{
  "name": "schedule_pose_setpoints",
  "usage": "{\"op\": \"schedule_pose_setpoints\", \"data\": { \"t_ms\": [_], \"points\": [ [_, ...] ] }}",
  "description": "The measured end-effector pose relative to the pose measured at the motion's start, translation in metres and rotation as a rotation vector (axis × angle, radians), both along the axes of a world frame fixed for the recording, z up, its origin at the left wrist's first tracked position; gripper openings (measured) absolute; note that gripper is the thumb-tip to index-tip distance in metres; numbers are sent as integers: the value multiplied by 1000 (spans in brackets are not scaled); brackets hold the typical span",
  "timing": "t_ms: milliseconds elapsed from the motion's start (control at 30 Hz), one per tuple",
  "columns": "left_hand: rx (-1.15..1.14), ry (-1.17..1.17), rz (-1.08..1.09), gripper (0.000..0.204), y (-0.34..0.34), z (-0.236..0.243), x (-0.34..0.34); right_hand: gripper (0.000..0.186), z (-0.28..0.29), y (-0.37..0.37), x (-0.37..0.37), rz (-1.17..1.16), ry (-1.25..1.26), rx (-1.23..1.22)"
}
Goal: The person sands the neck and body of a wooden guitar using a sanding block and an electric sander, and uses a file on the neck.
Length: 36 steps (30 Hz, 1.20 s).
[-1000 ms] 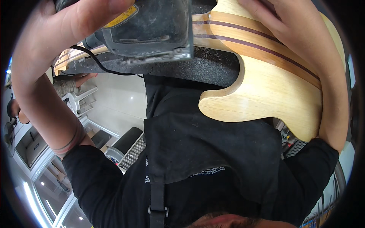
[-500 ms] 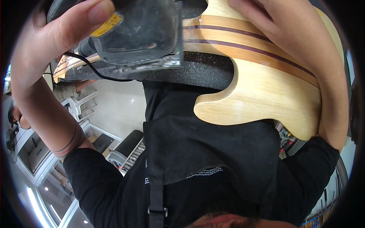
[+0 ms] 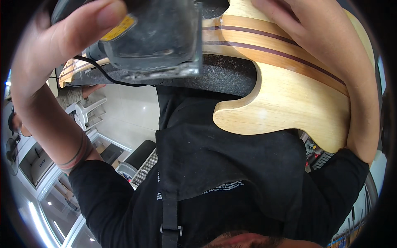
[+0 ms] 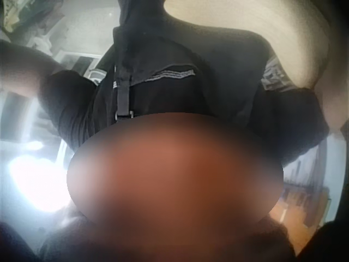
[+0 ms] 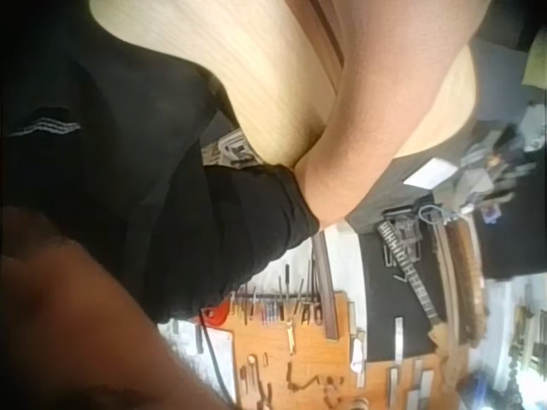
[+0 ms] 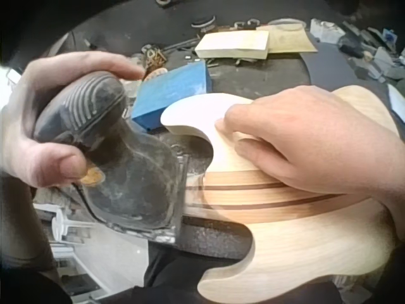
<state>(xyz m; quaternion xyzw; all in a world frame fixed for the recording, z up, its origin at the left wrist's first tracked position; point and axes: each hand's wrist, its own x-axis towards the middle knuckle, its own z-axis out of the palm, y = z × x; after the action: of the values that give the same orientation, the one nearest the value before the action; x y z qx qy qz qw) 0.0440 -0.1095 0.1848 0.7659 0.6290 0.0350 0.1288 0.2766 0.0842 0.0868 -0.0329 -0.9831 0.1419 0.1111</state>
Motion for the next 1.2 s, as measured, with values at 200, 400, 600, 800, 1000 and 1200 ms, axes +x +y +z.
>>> {"op": "schedule_pose_setpoints", "data": {
  "t_ms": [200, 400, 600, 800, 1000, 1200],
  "points": [
    [7, 3, -4, 84, -2, -1, 4, 18, -24, 16, -4, 34, 18, -69],
    [33, 19, 25, 84, -15, 3, -1, 19, 0, 0, -1, 21, 20, -13],
    [79, 11, 13, 84, -23, -2, 7, 19, -3, 0, 1, 17, 30, -11],
    [148, 11, 11, 85, -33, -5, 17, 20, 0, -2, 1, 4, 2, -9],
    [187, 14, 20, 85, -39, -8, 23, 21, -2, -1, 0, 31, 38, -14],
    [204, 14, 22, 85, -40, -10, 24, 21, -26, 19, -4, 61, 26, -99]
  ]
}}
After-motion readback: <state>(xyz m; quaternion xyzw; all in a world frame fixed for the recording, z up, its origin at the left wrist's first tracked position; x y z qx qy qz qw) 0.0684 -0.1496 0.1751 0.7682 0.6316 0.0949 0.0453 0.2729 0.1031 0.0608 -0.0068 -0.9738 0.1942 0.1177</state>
